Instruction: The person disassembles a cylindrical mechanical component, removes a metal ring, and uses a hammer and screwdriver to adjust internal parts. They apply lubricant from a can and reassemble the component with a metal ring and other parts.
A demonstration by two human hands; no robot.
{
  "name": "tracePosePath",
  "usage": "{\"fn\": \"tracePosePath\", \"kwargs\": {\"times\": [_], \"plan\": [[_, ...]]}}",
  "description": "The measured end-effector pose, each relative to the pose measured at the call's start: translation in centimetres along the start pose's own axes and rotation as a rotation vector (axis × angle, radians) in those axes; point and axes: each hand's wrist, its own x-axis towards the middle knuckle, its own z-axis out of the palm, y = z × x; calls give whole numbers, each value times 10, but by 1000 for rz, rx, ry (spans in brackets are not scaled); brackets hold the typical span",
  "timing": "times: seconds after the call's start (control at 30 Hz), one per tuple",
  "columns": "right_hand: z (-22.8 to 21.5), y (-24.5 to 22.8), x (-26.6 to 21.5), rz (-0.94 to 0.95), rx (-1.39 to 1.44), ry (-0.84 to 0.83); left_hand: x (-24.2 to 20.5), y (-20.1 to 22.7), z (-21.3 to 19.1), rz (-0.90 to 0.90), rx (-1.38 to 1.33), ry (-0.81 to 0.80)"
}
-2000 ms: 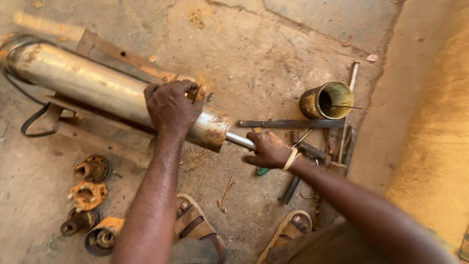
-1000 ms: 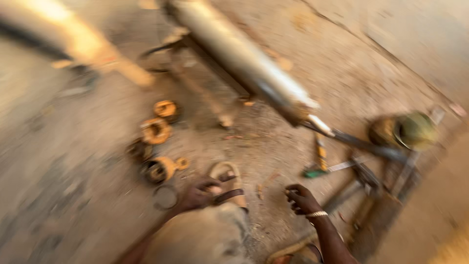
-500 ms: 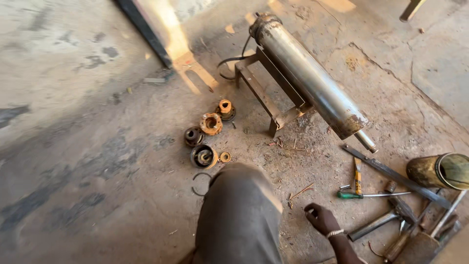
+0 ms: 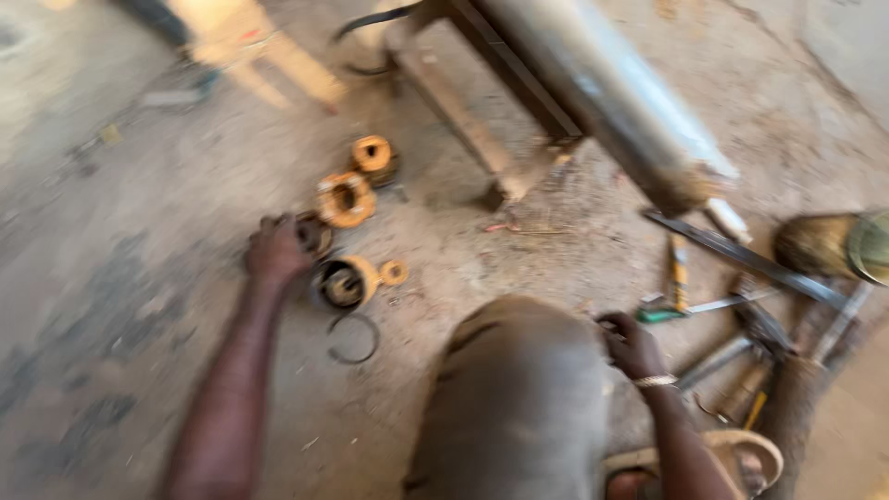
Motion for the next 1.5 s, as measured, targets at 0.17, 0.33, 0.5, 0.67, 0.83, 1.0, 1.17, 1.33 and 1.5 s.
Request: {"fn": "tracePosePath", "kwargs": {"times": [0.17,0.33,0.5,0.67,0.83,1.0,1.17,1.33,1.5], "plan": [[25,-32,-5,-142,509,95,78,2,34,32,472,-44],[-20,-33,25,-138,834,523,88,42,31,-204,323,21],[-146,-11,49,-337,278,1227,38,170,44,-126,114,177],[-285,9,75,-530,-586,1315,-19,227,18,166,-502,6],[-329,9,123,-4,-1072,536,-69,240,-34,255,-1290,-603],[-325,0,137,111,-1173,484,-130,298,-59,366,-1678,-1179],[-326,-17,125,81,-1282,413,-186,345,-71,547,-1764,-1409],[-333,-4,83,46,-1086,632,-201,366,-111,607,-1707,-943],[-336,13,11,-54,-907,828,-204,386,-129,405,-1712,-961]]}}
